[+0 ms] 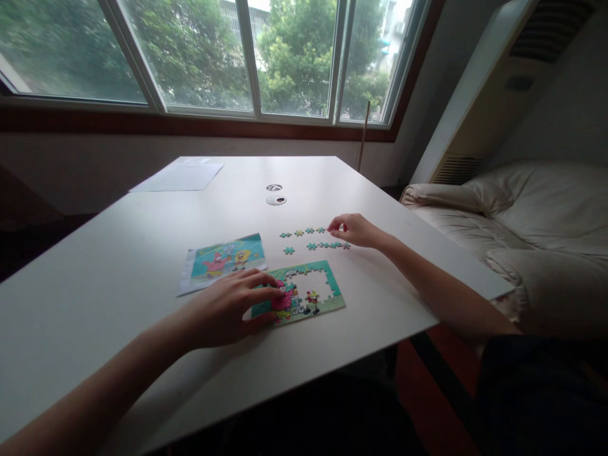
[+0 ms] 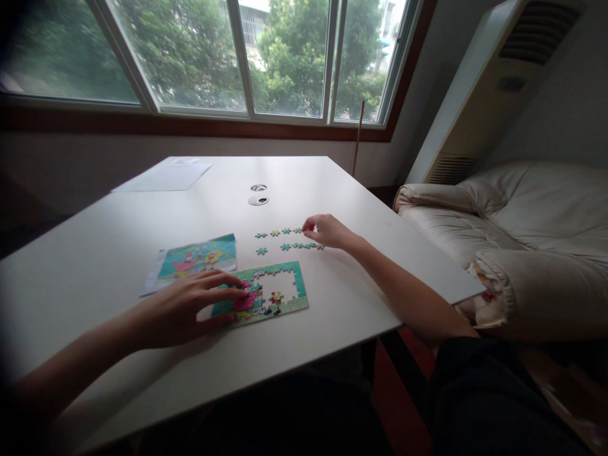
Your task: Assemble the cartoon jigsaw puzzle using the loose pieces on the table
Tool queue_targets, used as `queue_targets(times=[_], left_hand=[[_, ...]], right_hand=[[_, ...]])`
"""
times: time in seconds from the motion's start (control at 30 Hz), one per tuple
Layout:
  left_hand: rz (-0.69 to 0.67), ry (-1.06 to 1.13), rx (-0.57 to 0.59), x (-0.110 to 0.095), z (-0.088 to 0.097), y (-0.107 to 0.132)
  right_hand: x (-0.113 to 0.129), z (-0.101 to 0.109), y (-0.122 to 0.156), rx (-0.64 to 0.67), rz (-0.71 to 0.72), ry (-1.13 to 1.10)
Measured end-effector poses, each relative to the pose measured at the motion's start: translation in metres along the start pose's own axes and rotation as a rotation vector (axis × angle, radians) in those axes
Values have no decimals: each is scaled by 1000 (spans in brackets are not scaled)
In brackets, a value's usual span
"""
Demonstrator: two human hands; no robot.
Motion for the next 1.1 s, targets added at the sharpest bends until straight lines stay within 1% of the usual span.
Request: queue_targets(times=[0.07,0.13,0.23,0.47,0.7,0.9,1.1], left_hand=[[0,5,-10,0,0,0],[-1,8,-14,0,0,0],[-2,7,-11,1,0,0],[2,17,-9,1,0,0],[-11,46,-41,2,1,0],[4,40,-20,2,0,0],[10,45,-29,-1,4,0]], right_hand=[[-22,0,-5,-19,-55,49],[-40,-1,-8,-23,-98,89],[-53,-3,-10,0,-157,115],[-50,-2,-10,54,-162,142],[-55,-6,-13,79,-197,118],[-52,-7,-14,59,-180,133],[-46,-9,-16,10,-138,144]])
Point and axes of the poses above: each hand's wrist, its own y-axis away from the middle knuckle, its own z-axis out of the back of the hand, x = y × z, the point moved 5 cm from there along -y, towards the middle knuckle, and after that the axes turned 13 degrees about x, right-handed, at the moved point
